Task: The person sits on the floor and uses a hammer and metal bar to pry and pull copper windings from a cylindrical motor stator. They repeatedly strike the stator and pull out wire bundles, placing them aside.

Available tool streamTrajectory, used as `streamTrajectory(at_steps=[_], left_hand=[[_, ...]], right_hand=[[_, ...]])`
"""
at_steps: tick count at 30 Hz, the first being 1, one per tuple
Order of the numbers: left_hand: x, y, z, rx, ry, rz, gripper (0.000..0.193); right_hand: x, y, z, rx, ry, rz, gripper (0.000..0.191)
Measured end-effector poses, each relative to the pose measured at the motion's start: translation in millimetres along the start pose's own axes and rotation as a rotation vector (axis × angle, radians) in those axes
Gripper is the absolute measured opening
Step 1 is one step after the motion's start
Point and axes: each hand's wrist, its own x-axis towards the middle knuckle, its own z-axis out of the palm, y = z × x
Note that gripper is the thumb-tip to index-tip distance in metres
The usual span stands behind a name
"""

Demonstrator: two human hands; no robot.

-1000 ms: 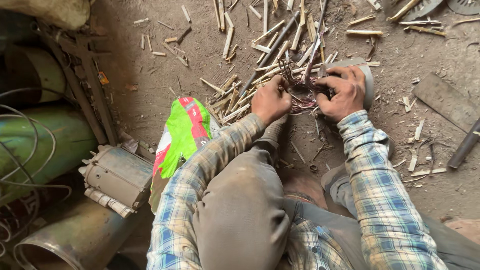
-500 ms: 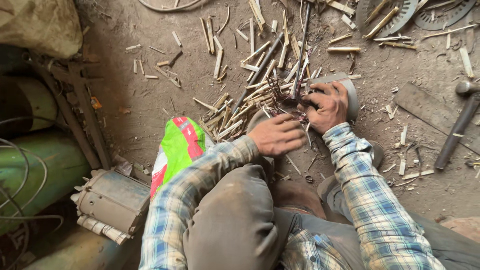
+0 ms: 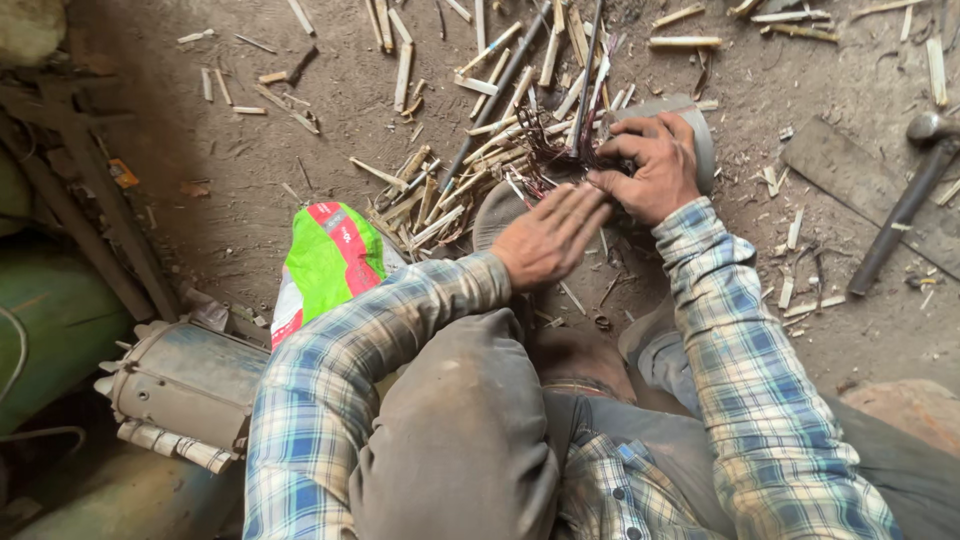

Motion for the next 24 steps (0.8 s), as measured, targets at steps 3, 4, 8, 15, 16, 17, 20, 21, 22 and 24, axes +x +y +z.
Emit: streamTrajectory(at_steps=[3,4,8,15,16,17,20,21,22,24], left_hand=[[-4,-3,0,-0.070,0.026,-0.088,0.059],[-4,-4,0,-0.103,0.015,-0.101,0.059],[-4,-7,-3,-0.316,0.035,-0.161,0.063],[-10,-18,-27,-0.426,0.118,-0.161,0.064],[-12,-20,-28,-0.437,0.153,-0.156,0.065],[-14,-22,-28,-0.452,0.182,-0.152,0.066],[-14,-25,-20,-0.729,0.264,-0.319,0.063],[-12,-27,-16,-0.742,0.312,-0.386,0.060],[-7,-31,-11,-0.752,0.361,-0.451,0.057],[4,-44,1,-0.689,0.405,-0.518,0.049]], right_hand=[[2,3,0,0.051,-0.049,0.022,0.028],[2,4,0,0.073,-0.068,0.030,0.024],[4,5,-2,0.192,-0.083,0.095,0.021],[7,-10,-10,0.216,-0.060,0.061,0.023],[8,-12,-10,0.211,-0.065,0.015,0.023],[9,-13,-10,0.211,-0.072,-0.025,0.023],[12,-14,-8,0.197,-0.116,-0.041,0.022],[13,-14,-7,0.197,-0.122,-0.015,0.021],[13,-13,-6,0.194,-0.125,0.010,0.021],[11,-7,-4,0.214,-0.116,0.041,0.020]])
